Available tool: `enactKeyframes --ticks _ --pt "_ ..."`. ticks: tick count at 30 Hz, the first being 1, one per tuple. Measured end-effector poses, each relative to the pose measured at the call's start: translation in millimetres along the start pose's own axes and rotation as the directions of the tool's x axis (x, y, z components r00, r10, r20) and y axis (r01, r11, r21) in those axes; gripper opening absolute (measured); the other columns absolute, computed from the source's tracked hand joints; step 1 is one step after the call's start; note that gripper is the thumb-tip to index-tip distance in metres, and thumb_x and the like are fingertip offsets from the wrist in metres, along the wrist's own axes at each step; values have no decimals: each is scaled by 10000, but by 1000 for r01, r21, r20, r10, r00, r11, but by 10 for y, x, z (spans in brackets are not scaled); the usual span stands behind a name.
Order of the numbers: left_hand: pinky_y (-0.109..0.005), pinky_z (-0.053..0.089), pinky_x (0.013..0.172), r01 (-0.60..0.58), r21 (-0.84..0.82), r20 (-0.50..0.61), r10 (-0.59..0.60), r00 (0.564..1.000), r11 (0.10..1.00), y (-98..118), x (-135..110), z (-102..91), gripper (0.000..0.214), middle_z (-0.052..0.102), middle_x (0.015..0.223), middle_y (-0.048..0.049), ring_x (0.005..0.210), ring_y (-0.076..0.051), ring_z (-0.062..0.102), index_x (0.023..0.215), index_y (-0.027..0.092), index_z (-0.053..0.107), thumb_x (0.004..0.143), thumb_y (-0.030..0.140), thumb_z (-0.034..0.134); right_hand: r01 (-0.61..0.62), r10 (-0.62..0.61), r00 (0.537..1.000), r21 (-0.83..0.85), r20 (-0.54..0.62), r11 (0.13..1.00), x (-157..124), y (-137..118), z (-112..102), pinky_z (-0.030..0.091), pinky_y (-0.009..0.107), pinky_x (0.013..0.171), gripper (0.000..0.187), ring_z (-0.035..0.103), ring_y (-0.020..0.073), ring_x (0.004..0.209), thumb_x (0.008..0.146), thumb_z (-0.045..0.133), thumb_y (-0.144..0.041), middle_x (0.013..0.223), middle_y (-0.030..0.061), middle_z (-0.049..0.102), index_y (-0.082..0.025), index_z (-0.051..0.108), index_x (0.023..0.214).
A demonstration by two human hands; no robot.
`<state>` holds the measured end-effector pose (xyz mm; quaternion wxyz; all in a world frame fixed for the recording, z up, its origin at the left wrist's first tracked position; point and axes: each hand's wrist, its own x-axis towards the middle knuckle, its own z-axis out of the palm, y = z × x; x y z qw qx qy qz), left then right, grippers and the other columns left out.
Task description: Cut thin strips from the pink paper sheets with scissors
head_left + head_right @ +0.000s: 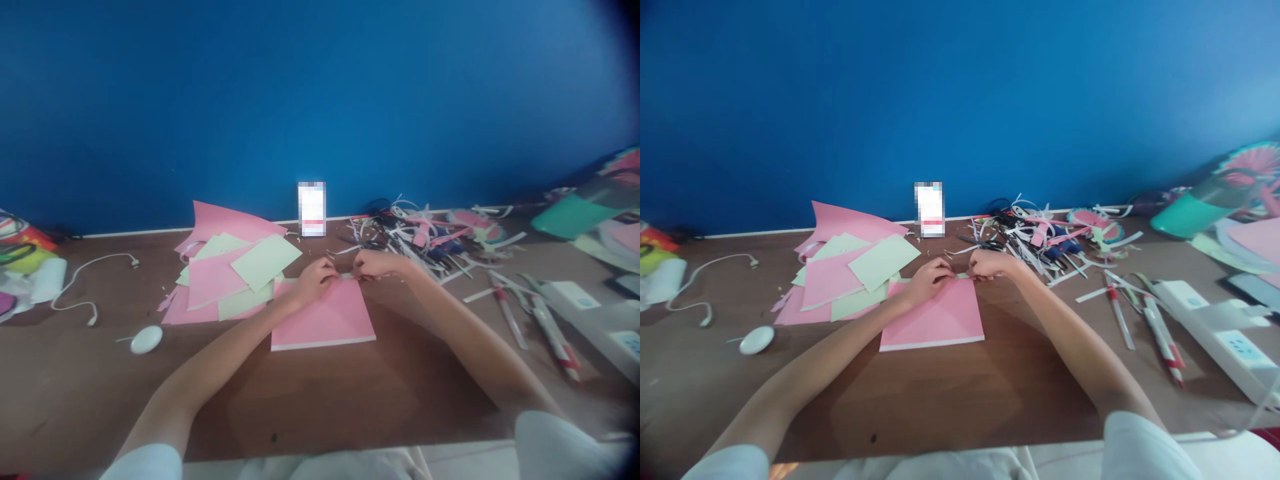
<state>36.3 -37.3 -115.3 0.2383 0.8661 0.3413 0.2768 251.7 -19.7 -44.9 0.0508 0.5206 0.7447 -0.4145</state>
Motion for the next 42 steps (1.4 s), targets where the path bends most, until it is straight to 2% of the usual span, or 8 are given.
enactKeyframes --ticks 5,9,15,25,30,34,37,42 --pt "-320 472 868 -36 65 7 36 999 997 28 -9 7 244 596 1052 -68 988 -185 567 975 190 702 899 159 473 -11 11 1000 -7 -15 1000 5 10 7 309 243 437 238 450 106 408 750 548 -288 476 20 525 -155 533 554" --pt "-336 459 898 -108 218 14 107 994 970 79 -24 21 270 598 1043 -87 1030 -202 531 987 156 687 910 132 429 1 -1 1000 -4 -16 1000 4 5 6 316 240 440 229 446 102 406 735 534 -275 470 17 517 -153 535 541" --pt "-368 458 864 -268 487 190 200 961 831 163 -43 59 362 611 1044 -147 973 -229 533 984 91 662 877 11 326 -66 62 997 -82 -52 994 34 10 11 299 244 440 128 469 116 439 655 532 -220 524 31 566 -144 623 608" --pt "-352 445 858 -469 546 356 315 880 694 135 -1 66 364 648 952 -116 938 -227 528 884 120 670 882 -5 328 -176 101 971 -363 -217 915 10 -66 60 312 268 499 152 569 180 563 662 595 -262 603 99 633 -142 664 599" --pt "-357 451 810 -426 542 313 296 902 724 186 -1 49 356 632 932 -134 904 -232 532 908 103 654 870 6 313 -169 125 979 -300 -161 939 14 -20 22 338 262 491 291 572 170 521 727 592 -385 586 93 639 -147 629 564" --pt "-373 432 779 -370 584 278 250 927 722 276 -8 38 299 598 850 -132 834 -237 521 946 87 635 890 88 341 -170 136 980 -254 -145 952 6 9 2 337 252 470 221 569 161 496 698 611 -317 568 75 635 -150 610 554" --pt "-379 415 802 -341 599 263 225 938 725 319 -10 11 299 592 942 -139 891 -243 517 1016 89 635 918 173 365 -167 131 981 -281 -142 945 -6 8 2 318 250 456 187 565 158 487 683 602 -264 543 65 617 -154 589 532" --pt "-405 382 876 -308 614 275 170 946 727 357 -37 -64 338 564 1144 -143 1084 -277 476 1109 128 631 942 275 377 -151 109 982 -289 -155 945 -1 30 9 327 246 489 235 574 149 513 746 579 -344 553 47 624 -166 595 593"
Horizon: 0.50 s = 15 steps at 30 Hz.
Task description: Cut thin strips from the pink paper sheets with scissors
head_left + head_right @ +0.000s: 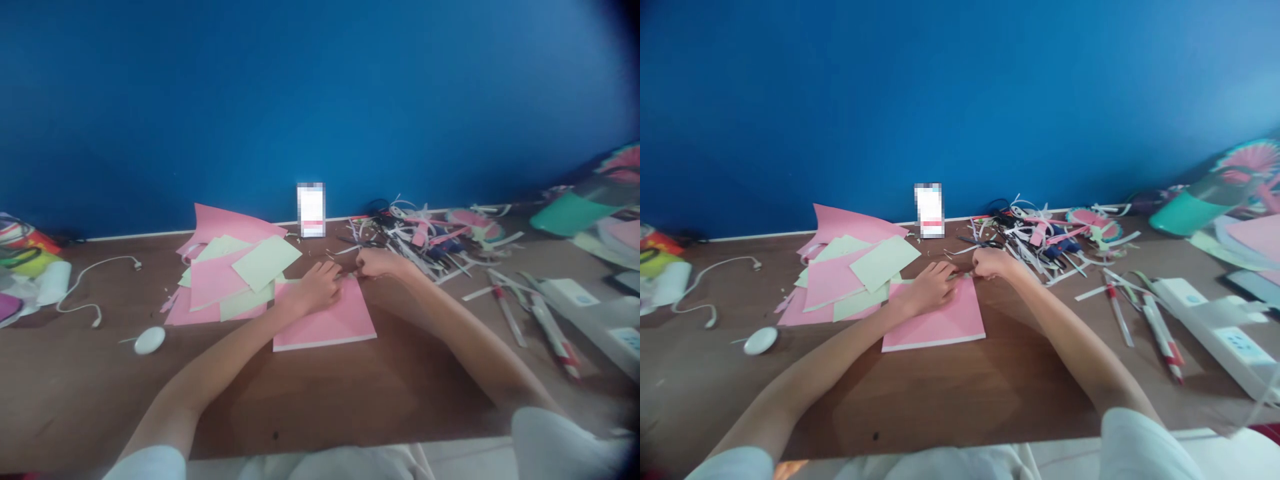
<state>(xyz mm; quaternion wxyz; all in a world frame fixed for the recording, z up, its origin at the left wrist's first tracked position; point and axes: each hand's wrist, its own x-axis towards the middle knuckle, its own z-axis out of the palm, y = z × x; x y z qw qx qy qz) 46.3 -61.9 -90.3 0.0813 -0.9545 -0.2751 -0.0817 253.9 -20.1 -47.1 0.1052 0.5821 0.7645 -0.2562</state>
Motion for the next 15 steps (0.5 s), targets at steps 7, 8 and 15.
enactKeyframes --ticks 7,8,15 --pt "-406 381 923 90 -135 -31 -95 995 987 -26 12 6 393 583 1178 -134 1096 -268 495 1218 129 574 968 288 315 62 -62 998 1 -23 998 -81 -19 -61 315 247 522 179 560 135 524 768 525 -280 542 28 611 -170 588 642" --pt "-397 383 933 142 -194 -47 -154 987 971 -39 16 13 399 580 1196 -127 1103 -261 497 1269 135 535 968 284 322 75 -75 996 10 -41 997 -116 -37 -85 310 248 524 176 556 134 528 777 512 -278 549 24 611 -172 586 657" --pt "-317 441 827 268 -695 -10 -382 924 667 -176 43 -17 368 656 1106 -68 981 -212 593 1238 192 545 948 376 414 333 -330 918 -23 -218 942 -388 -205 -281 302 254 573 223 535 135 622 850 489 -347 701 23 643 -186 604 747"
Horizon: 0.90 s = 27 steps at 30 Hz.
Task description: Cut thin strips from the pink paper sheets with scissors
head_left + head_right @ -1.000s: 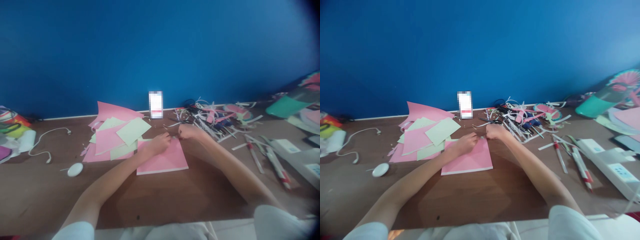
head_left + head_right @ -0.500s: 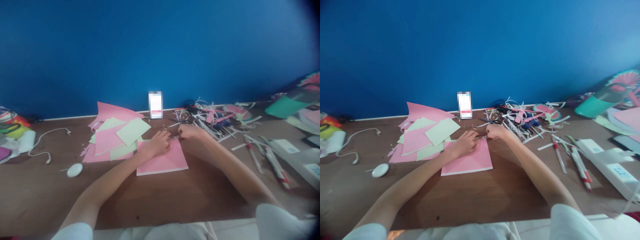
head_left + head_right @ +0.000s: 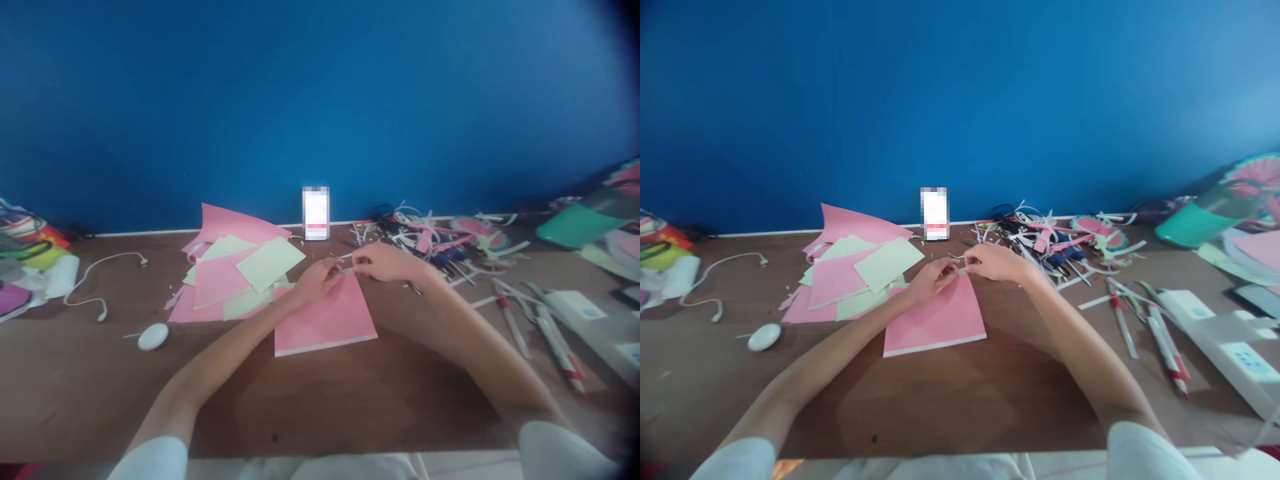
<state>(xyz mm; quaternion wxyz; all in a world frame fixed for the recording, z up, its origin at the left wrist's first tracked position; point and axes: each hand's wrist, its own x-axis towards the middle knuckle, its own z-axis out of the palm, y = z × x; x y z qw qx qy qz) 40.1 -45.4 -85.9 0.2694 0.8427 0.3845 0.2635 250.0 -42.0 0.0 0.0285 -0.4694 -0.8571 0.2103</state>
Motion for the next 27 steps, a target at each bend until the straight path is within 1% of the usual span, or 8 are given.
enactKeyframes --ticks 4,6,9,12,15,18,20,27 --pt "-281 421 700 45 -103 19 -44 999 994 -21 56 -102 258 692 914 -39 774 -176 612 911 178 649 926 337 446 3 -3 998 -1 -58 1000 -1 51 -52 345 262 631 247 577 167 722 883 467 -385 817 38 677 -213 642 860" --pt "-278 406 685 79 -108 -6 -80 997 991 -46 67 -134 244 689 879 -30 768 -178 610 868 181 644 913 332 458 -109 98 983 -65 -154 992 11 175 -53 357 274 647 258 596 189 760 894 446 -377 867 59 684 -216 647 892" --pt "-272 391 664 147 -119 -14 -150 989 982 -97 59 -146 236 676 840 -22 764 -178 604 832 182 624 901 347 470 -386 312 891 -188 -331 903 21 429 -36 364 305 653 238 614 237 794 876 437 -301 918 93 685 -221 654 937" --pt "-263 374 622 187 -137 -21 -191 981 973 -138 47 -133 277 661 804 -22 722 -170 591 821 178 606 901 406 470 -485 400 856 -240 -328 841 49 660 17 375 325 669 199 624 274 850 819 497 -253 953 98 687 -228 663 926" --pt "-257 359 597 173 -180 -38 -183 982 968 -160 55 -124 337 652 787 -18 689 -160 576 827 178 604 894 481 474 -465 389 872 -250 -299 850 126 797 116 391 319 680 200 628 256 837 817 500 -238 942 108 686 -206 662 931" --pt "-254 360 602 148 -207 -47 -161 986 967 -176 70 -130 353 638 763 -9 684 -154 565 797 176 601 881 502 494 -317 251 930 -239 -267 918 226 845 222 407 294 725 210 616 235 924 825 503 -213 1021 87 678 -206 642 982" --pt "-254 369 618 144 -211 -53 -158 986 967 -187 73 -137 331 638 774 -9 704 -156 572 794 175 601 884 476 498 -251 185 945 -235 -270 939 274 849 272 409 280 760 225 599 227 998 816 518 -181 1085 72 664 -211 623 1013" --pt "-253 390 661 146 -268 -73 -171 983 952 -199 58 -141 287 628 849 -20 764 -156 565 876 182 583 903 443 465 -305 236 938 -282 -252 910 258 795 345 417 307 749 279 610 260 971 839 510 -190 1097 125 648 -186 553 1115"
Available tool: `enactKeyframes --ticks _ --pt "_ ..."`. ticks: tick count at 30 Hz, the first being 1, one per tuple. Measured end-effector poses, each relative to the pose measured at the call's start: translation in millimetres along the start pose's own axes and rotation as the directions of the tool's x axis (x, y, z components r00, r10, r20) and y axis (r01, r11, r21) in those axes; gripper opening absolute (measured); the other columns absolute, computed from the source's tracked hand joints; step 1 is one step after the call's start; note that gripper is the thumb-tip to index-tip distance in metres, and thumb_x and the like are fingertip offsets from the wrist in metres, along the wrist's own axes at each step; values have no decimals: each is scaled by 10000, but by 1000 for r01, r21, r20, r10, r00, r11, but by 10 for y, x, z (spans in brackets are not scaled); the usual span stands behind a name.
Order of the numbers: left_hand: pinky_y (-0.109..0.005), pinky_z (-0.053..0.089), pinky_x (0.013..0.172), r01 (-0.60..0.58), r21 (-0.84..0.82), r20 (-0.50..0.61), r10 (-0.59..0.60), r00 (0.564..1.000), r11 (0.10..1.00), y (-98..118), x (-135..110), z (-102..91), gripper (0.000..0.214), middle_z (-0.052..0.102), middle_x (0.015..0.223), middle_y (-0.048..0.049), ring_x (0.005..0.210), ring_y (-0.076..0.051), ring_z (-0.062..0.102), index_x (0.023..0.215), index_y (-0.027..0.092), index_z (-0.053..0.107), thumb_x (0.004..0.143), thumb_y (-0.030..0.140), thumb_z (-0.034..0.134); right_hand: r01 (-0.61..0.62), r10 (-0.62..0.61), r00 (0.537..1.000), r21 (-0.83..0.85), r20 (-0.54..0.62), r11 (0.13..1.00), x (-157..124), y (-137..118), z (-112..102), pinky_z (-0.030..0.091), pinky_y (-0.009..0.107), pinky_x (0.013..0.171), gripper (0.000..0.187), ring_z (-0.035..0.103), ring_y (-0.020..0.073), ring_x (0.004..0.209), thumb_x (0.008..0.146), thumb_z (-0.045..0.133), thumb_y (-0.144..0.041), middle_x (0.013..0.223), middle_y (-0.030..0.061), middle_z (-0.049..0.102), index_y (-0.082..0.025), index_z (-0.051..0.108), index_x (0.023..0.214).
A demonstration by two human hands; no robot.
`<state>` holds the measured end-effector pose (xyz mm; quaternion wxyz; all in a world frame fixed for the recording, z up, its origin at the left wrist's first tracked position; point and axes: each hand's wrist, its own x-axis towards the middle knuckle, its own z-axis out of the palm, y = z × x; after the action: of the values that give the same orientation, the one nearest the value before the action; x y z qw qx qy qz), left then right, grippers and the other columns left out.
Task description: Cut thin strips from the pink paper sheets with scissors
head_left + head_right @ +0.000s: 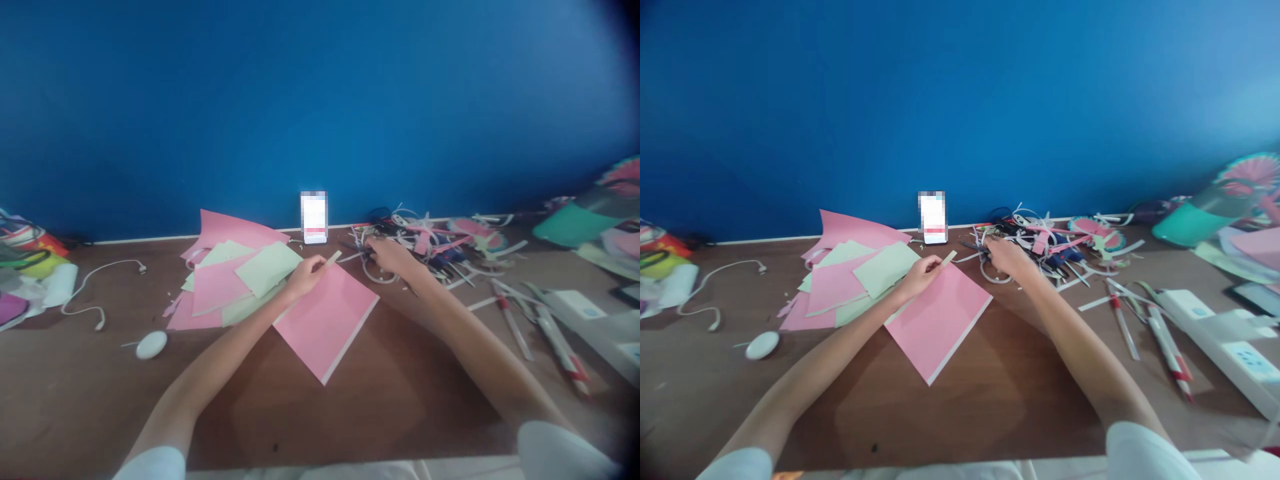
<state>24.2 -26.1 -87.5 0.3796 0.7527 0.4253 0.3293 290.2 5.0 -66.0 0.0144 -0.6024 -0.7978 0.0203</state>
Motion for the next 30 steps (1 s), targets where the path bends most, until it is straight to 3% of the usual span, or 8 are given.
enactKeyframes --ticks 6,10,13,18,22,25,30 --pt "-237 352 592 77 -86 -91 -85 992 993 -2 -14 9 348 540 774 1 676 -121 488 853 192 530 905 521 431 23 -27 998 -79 -58 997 -40 -71 -96 429 323 742 420 618 275 929 795 461 -74 1151 172 580 -154 511 1204" --pt "-238 347 594 44 -129 -127 -61 990 991 1 -12 9 361 533 755 1 675 -124 483 825 182 525 895 528 453 87 -73 990 121 -118 989 -10 -94 -180 441 328 785 403 616 257 950 854 419 -120 1206 161 561 -163 487 1249" --pt "-235 355 603 32 -168 -137 -55 989 985 -11 -3 4 343 536 758 2 679 -122 485 825 178 530 895 508 468 160 -118 981 298 -155 941 -3 -106 -223 439 321 821 374 612 238 962 882 417 -168 1106 117 638 -173 502 1247" --pt "-225 364 618 26 -253 -178 -73 981 967 -92 12 0 306 513 731 19 673 -108 475 807 175 531 895 466 494 147 -113 988 392 -109 908 -52 -160 -314 448 297 760 426 625 211 858 814 564 -285 1026 89 682 -173 571 1225" --pt "-221 381 646 43 -307 -181 -102 978 951 -161 23 -3 303 534 763 15 706 -115 498 839 176 542 892 470 494 239 -250 967 464 -37 853 -89 -212 -391 450 274 720 385 617 181 805 792 587 -365 984 63 702 -183 649 1125" --pt "-226 396 684 48 -306 -188 -110 976 951 -177 25 -9 303 552 786 6 742 -127 513 856 178 556 888 473 493 305 -357 934 486 16 819 -91 -226 -401 450 270 721 373 616 165 785 800 561 -317 991 50 709 -196 657 1139" --pt "-223 386 677 28 -277 -205 -87 975 961 -144 10 -15 292 539 772 10 736 -125 498 850 184 566 885 467 499 300 -366 930 494 41 816 -72 -202 -344 464 279 765 364 630 186 863 786 585 -327 1051 47 709 -216 680 1120"
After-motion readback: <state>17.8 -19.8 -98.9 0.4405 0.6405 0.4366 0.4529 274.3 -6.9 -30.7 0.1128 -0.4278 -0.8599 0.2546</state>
